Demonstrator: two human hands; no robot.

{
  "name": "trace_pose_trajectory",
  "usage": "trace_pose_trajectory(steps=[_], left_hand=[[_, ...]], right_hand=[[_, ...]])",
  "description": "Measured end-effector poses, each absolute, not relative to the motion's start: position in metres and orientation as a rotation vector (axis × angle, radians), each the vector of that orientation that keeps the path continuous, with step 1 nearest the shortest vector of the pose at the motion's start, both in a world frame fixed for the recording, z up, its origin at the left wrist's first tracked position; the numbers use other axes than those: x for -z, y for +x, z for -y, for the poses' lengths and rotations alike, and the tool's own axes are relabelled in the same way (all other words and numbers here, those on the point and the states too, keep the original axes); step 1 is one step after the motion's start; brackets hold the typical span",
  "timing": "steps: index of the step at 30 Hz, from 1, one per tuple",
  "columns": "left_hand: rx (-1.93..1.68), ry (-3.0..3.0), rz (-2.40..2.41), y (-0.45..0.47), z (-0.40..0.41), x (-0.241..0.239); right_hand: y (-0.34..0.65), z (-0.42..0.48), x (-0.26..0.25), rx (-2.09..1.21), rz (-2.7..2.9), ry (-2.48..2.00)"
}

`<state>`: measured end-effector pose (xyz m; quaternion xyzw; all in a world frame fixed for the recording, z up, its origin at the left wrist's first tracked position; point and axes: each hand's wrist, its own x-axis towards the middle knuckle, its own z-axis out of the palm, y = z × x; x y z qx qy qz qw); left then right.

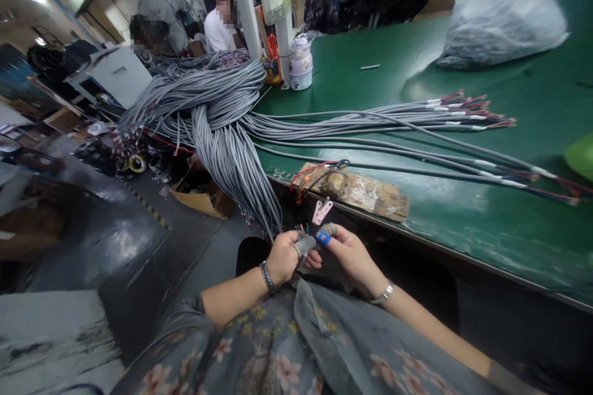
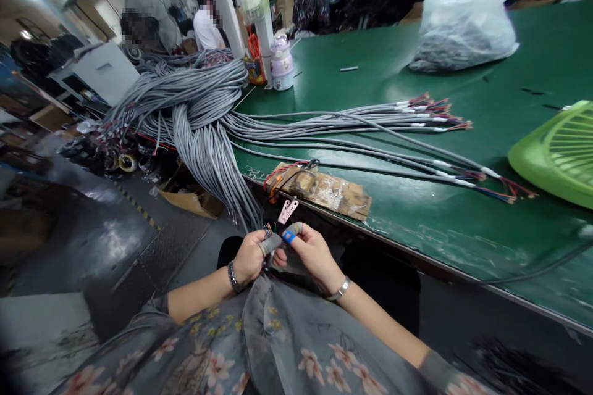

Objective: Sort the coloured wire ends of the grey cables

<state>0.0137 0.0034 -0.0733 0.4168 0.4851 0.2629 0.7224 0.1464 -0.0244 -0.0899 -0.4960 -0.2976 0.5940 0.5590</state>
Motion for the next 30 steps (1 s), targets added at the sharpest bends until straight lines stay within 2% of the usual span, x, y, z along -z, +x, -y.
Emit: trace_pose_trajectory(steps=[11,19,30], left_hand=[[-0.661,0.922,-1.048,0.012,-0.003,0.064],[-0.667,0.937,-0.949,0.02,-0.013,0.054],[-0.576,0.927,-0.953,0.023,-0.014,0.066]], right_hand=[[0.161,0.011,0.094,-1.642,0.439,-0.997],[0.158,-0.011,0.074,-1.625,0.516,-0.967],[0.152,-0.012,0.087,-1.684,0.319,-0.835]])
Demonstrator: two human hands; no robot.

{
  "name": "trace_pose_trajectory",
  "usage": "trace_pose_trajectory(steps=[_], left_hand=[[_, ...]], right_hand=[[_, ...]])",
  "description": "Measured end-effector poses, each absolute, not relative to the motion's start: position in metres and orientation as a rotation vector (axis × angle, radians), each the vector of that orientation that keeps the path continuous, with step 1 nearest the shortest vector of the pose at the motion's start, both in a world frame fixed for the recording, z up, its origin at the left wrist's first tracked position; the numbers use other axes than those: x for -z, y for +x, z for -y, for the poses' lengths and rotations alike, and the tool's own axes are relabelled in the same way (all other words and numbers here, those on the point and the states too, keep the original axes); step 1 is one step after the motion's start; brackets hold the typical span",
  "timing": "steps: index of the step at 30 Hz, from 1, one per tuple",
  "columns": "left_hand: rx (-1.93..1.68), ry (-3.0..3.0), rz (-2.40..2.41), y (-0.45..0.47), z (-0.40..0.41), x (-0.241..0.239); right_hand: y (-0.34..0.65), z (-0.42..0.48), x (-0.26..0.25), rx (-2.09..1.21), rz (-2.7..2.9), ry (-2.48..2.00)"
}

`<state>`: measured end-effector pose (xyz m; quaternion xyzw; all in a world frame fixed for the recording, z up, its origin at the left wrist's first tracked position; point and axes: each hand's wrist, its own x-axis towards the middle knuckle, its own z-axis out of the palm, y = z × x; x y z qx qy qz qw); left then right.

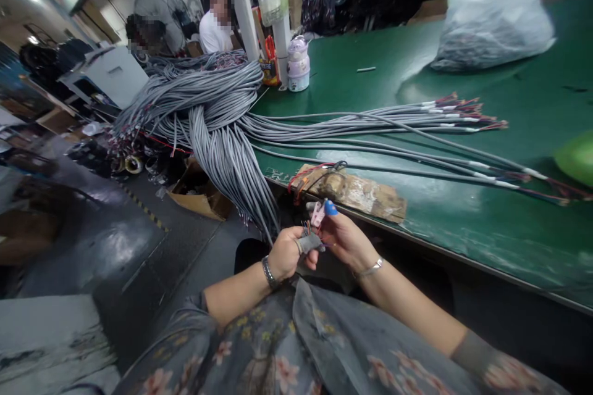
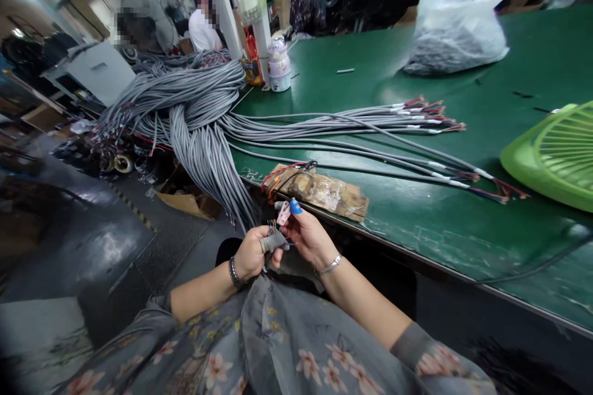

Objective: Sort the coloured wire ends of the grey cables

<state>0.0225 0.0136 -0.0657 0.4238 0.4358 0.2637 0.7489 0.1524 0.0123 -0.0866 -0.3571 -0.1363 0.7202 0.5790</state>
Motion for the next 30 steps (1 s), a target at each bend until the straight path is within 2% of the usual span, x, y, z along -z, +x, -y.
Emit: trace_pose_trajectory(steps=[7,16,22,30], left_hand=[[-0.633,0.899,-0.997,0.016,-0.005,0.063],[-0.729,0.921,-1.015,0.016,-0.002,0.064],[-0.678,1.068,-1.052,0.013,-0.003,0.064],[-0.622,1.176,-1.078,0.011,-0.002,0.064]], right_hand=[[0.156,-0.007,0.082,-1.74,0.361,-0.787],[0.154,-0.005,0.079,-1.625,0.45,-0.888],[0.153,0.008,0.072,-1.734,0.685,-1.025],[0.156,0.012,0.071,-1.628,0.918,-1.13]])
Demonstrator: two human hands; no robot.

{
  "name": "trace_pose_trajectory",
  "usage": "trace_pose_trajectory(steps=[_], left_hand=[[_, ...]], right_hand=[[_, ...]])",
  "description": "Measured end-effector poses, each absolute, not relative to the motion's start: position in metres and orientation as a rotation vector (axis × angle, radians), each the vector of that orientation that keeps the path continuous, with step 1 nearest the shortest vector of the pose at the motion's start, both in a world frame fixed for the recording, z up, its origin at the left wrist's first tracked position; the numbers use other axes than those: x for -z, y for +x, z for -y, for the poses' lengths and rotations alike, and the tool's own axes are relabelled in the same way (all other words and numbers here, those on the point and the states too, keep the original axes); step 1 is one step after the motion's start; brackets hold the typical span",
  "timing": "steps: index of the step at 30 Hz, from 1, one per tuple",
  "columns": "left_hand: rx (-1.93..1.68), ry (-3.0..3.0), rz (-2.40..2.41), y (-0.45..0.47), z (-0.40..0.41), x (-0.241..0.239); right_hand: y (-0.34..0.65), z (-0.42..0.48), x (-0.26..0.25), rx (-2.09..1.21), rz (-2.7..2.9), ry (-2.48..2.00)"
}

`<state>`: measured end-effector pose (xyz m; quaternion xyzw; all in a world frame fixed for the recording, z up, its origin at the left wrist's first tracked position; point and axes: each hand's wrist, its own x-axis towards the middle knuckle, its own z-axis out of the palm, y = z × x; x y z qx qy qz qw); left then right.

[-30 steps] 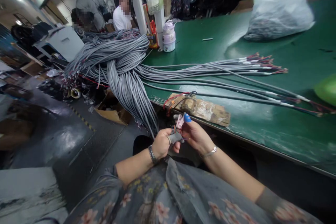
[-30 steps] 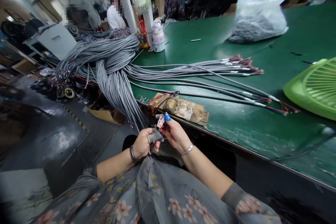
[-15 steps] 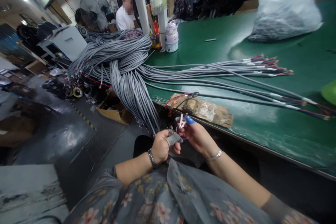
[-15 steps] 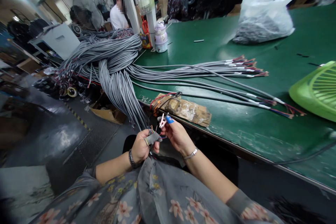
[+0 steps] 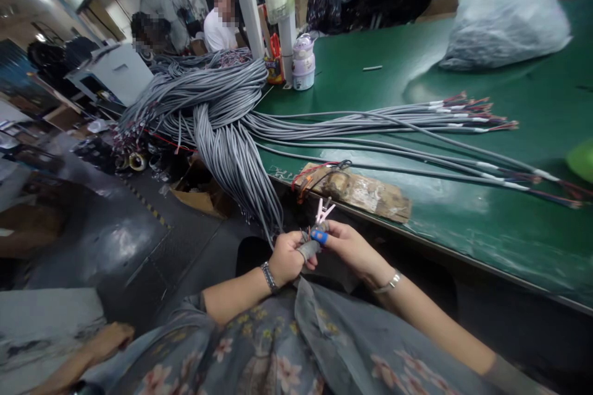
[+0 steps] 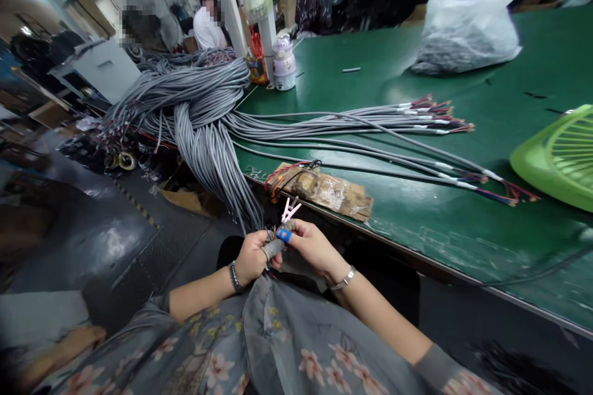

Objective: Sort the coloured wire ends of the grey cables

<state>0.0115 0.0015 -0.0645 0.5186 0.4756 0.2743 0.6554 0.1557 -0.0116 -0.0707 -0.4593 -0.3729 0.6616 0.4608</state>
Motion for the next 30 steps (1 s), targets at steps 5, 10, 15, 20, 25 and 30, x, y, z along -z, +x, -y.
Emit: trace_pose_trajectory(steps=[5,10,15,20,25,30], left_hand=[[-0.635,1.137,-1.102,0.011,-0.003,0.069],[-0.646,1.094,-1.124,0.012,-0.003,0.07],[-0.652,1.068,-1.126,0.013,-0.003,0.068],[-0.66,1.068,-1.126,0.012,-0.003,0.067],[-0.649,1.068,-1.125,0.012,-0.003,0.068],[-0.657,1.077,-1.11,0.012,-0.003,0.067]], right_hand=[[0.158,0.014,0.076,-1.504,0.99,-1.192],[0.157,0.015,0.079,-1.418,1.029,-1.22],[0.152,0.016,0.083,-1.416,0.896,-1.237],[0.151,0.015,0.083,-1.506,0.772,-1.187],[0.153,0.013,0.081,-1.52,0.783,-1.176],[0.149,0.012,0.084,-1.54,0.714,-1.173]])
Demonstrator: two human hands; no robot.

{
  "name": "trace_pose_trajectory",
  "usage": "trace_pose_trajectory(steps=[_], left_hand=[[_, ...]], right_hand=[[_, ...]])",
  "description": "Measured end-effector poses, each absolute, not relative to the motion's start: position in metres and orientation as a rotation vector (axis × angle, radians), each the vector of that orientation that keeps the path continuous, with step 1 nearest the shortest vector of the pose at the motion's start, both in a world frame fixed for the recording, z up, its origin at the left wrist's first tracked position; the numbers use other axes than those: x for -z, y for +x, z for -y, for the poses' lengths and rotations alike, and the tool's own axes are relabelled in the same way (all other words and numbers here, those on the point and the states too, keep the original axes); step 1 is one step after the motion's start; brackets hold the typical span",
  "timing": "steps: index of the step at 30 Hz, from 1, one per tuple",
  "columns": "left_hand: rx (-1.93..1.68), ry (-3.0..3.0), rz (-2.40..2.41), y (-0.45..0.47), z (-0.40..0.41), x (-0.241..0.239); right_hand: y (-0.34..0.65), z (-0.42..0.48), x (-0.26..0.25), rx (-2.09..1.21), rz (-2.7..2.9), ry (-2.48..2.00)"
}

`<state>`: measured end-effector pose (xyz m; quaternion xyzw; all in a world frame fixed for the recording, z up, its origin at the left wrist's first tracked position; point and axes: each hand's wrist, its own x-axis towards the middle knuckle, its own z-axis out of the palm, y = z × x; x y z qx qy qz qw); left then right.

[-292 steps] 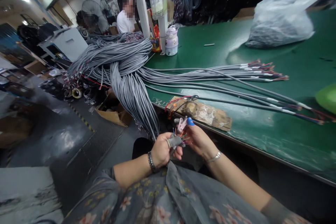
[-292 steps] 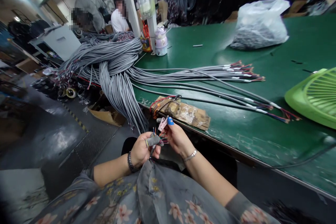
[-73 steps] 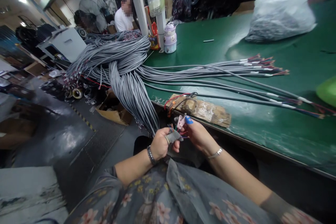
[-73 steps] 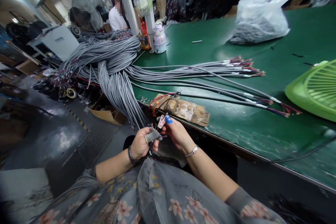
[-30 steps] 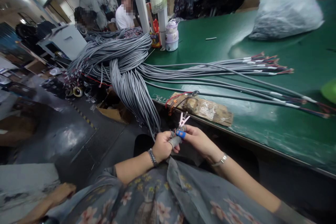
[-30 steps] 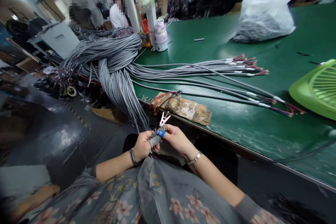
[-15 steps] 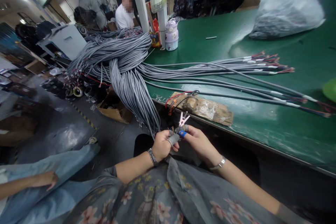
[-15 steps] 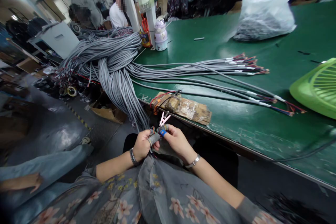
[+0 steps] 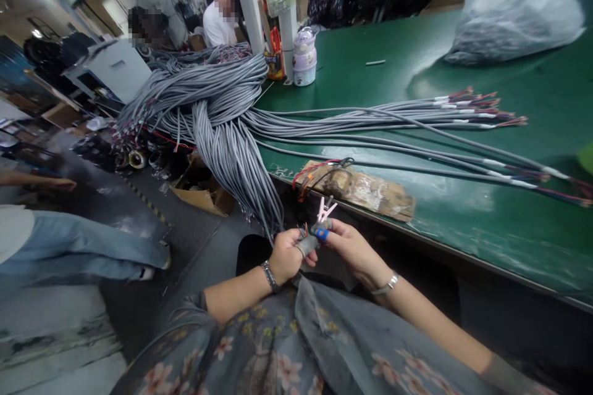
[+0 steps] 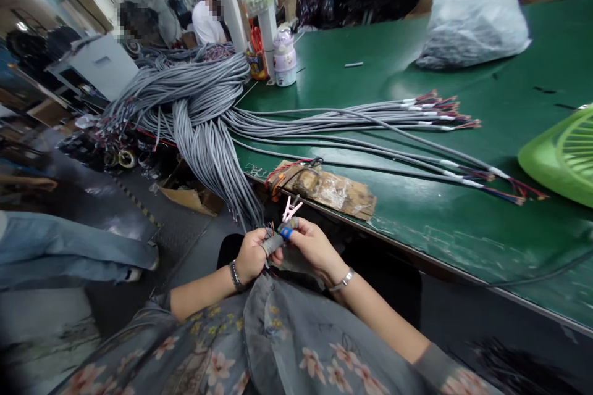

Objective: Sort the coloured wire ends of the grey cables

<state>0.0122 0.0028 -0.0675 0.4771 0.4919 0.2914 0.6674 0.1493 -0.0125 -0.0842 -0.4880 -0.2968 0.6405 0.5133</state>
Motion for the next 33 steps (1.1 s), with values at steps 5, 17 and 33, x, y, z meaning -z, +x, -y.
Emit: trace_pose_trajectory(steps=[5,17,33], left_hand=[[-0.602,1.098,-1.066,0.013,-0.002,0.067],[-0.758,1.034,-1.055,0.01,0.0,0.067],[-0.747,0.925,-1.057,0.029,-0.004,0.059]], right_hand=[[0.143,0.015,0.082,-1.696,0.58,-1.053],[0.145,0.011,0.09,-1.591,0.416,-1.001],[0.147,-0.013,0.085,-1.541,0.459,-0.913]])
